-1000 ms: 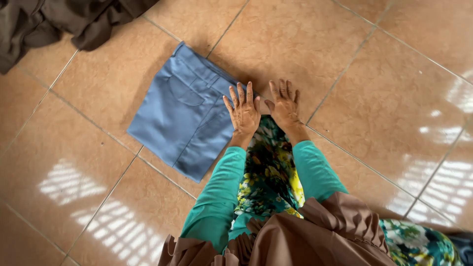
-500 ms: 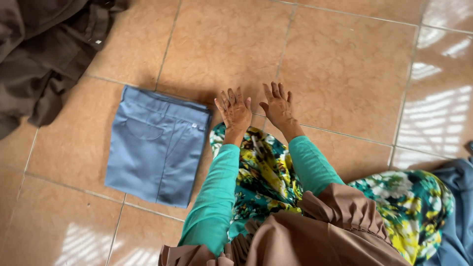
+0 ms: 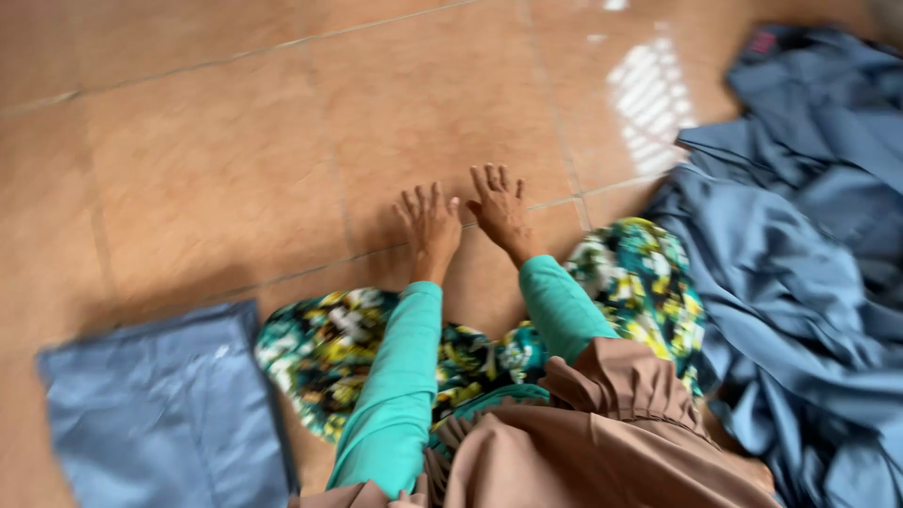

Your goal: Folding blue fabric trousers into neat rectangular shapes while sitting on the floor.

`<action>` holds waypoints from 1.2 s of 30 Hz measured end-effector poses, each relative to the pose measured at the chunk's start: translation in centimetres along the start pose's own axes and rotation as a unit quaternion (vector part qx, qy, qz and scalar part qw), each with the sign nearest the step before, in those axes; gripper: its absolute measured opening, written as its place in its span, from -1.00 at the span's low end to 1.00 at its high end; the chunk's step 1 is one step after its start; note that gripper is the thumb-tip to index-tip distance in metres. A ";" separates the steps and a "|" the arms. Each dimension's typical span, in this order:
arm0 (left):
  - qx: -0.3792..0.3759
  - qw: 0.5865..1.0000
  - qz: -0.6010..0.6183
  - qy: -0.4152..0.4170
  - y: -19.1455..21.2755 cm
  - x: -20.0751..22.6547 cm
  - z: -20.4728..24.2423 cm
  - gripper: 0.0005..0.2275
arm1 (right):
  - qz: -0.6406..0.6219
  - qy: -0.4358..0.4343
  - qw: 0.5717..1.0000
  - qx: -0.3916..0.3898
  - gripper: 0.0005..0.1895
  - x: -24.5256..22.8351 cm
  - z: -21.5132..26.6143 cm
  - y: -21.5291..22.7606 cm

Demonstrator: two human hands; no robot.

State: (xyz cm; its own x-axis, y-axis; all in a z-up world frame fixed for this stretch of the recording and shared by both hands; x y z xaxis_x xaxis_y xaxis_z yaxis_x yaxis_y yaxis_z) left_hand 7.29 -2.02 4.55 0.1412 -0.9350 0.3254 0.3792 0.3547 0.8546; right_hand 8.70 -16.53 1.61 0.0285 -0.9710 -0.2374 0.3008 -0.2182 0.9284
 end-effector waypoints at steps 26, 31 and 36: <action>-0.047 0.886 -0.085 -0.454 -19.6 37.6 10.9 -0.54 | -0.310 -0.551 0.721 0.284 -0.23 58.7 28.4 1.0; -0.100 0.900 -0.026 -0.424 -18.3 37.8 7.8 -0.62 | -0.619 -0.482 0.521 0.336 -0.25 56.5 26.7 2.8; -0.084 0.914 0.235 -0.321 -10.4 40.5 7.8 -0.56 | -0.783 -0.246 0.509 0.260 -0.39 51.5 25.5 1.1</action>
State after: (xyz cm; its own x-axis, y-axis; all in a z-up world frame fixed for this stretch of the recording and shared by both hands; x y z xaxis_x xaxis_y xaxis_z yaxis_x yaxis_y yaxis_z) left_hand 1.94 -43.54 11.95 -0.2200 -0.4659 0.8571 0.5571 0.6612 0.5024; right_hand -13.85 -69.25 -2.26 -0.1391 0.5531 -0.8214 -0.7086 -0.6350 -0.3077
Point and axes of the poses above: each hand's wrist, its own z-axis away from the middle knuckle, its own y-axis out of the back of the hand, x = y × z, the point moved 1 cm from there along -z, towards the middle knuckle, and after that the axes turned 5 degrees about -x, right-handed, at the moved point
